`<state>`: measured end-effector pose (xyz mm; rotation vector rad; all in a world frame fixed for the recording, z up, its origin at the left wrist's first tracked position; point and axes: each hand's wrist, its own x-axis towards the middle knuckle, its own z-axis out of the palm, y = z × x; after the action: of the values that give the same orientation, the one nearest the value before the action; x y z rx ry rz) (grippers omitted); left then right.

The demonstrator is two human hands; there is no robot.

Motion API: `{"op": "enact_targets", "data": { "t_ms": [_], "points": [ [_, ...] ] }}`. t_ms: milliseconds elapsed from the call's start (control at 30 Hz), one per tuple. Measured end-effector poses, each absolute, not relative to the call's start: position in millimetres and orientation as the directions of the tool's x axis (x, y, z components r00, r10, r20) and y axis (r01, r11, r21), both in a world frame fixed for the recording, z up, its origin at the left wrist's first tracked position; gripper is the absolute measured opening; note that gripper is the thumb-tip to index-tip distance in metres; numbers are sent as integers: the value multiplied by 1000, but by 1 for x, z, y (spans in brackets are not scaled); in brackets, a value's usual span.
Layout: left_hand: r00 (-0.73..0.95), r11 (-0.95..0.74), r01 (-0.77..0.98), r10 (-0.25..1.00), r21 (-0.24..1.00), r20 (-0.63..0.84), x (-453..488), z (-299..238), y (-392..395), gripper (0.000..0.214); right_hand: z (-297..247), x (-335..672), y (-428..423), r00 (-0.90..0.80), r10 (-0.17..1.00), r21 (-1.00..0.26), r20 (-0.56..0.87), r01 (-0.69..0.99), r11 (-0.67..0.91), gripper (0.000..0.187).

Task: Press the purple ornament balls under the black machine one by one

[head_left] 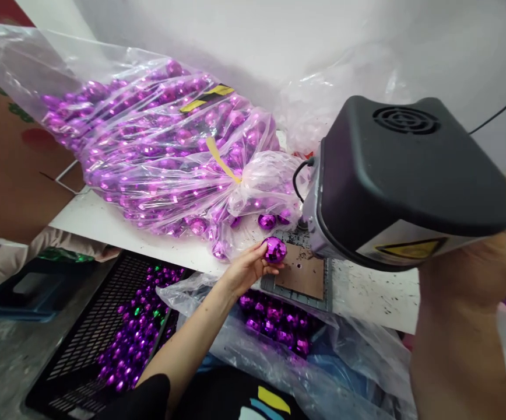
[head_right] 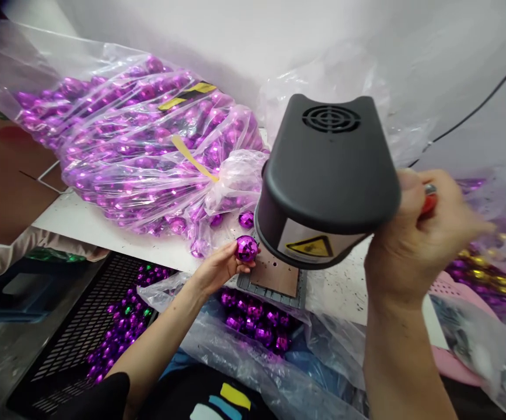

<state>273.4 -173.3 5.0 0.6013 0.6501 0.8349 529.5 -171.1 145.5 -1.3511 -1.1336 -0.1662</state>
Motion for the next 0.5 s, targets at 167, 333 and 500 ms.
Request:
{"op": "enact_targets", "data": {
  "t_ms": [167,333,500],
  "points": [
    [414,382,-223,870,897,-267,296,-5,-178,49,152,521,-176,504,531,-714,681,617,330,37],
    [354,-147,250,934,957,51,315,-11,-182,43,156,516,-178,510,566,-752,647,550,364,44],
    [429,-446,444,867,777,252,324,-14,-187,42,158,517,-180,496,585,-751,642,561,348,49]
  ]
}}
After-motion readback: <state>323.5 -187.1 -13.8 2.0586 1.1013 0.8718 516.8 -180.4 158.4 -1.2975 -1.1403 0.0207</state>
